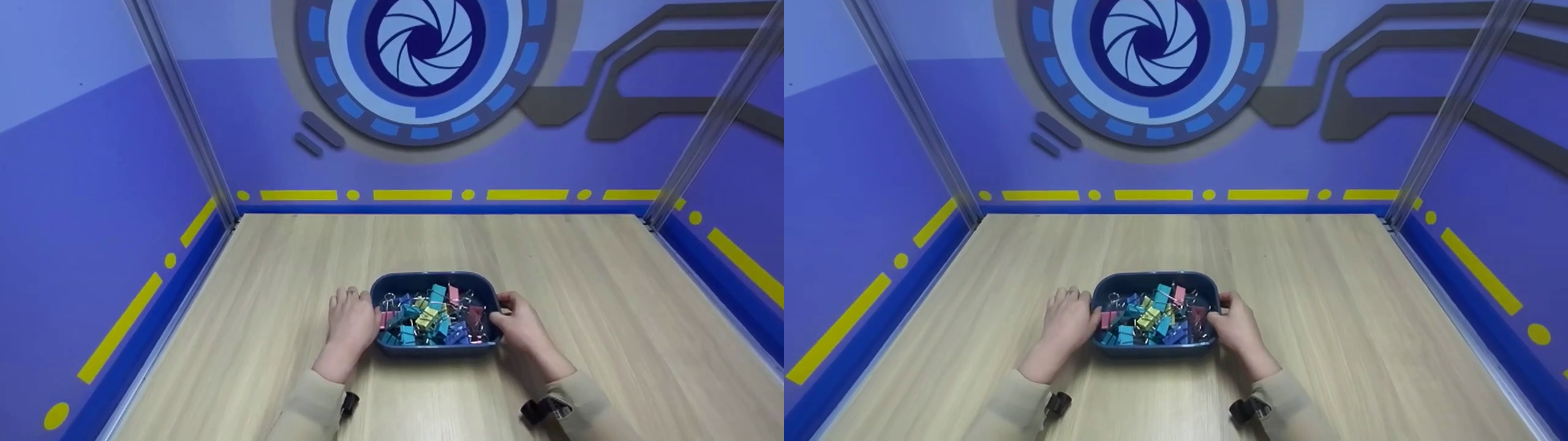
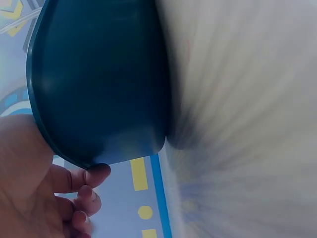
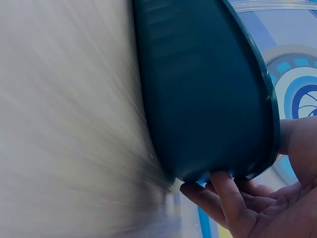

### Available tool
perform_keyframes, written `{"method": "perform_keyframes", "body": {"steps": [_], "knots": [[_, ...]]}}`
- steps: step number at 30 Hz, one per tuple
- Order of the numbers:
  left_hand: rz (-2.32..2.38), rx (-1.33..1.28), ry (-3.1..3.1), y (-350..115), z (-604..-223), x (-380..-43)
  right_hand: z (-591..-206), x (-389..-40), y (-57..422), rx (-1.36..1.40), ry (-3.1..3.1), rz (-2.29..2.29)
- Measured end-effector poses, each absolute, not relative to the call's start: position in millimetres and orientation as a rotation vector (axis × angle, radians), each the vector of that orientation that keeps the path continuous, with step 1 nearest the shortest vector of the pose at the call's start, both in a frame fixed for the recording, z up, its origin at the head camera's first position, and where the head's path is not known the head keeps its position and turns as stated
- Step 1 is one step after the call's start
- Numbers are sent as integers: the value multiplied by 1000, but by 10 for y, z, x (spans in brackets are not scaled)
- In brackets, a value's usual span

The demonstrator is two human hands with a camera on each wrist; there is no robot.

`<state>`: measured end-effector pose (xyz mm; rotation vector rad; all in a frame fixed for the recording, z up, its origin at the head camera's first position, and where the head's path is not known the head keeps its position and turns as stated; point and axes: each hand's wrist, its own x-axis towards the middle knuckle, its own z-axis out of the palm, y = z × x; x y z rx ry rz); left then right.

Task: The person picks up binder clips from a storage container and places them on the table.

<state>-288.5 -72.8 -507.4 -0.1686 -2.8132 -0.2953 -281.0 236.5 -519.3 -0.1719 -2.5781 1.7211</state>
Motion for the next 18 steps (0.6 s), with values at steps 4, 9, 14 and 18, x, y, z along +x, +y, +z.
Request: {"method": "perform_keyframes", "body": {"steps": [4,9,14,18], "knots": [[-303,-165,-2787,-698,-5066,-2869,-5186,-2804,2370,-155,-2573,1726],[-298,-159,-2752,-677,-5088,-2857,-5181,-2797,2376,-109,-2599,1655],[-281,-151,-2760,-670,-5096,-2863,-5195,-2804,2388,-110,-2633,1616],[-291,-139,-2784,-664,-5093,-2864,-5194,-2803,2393,-99,-2638,1608]]}}
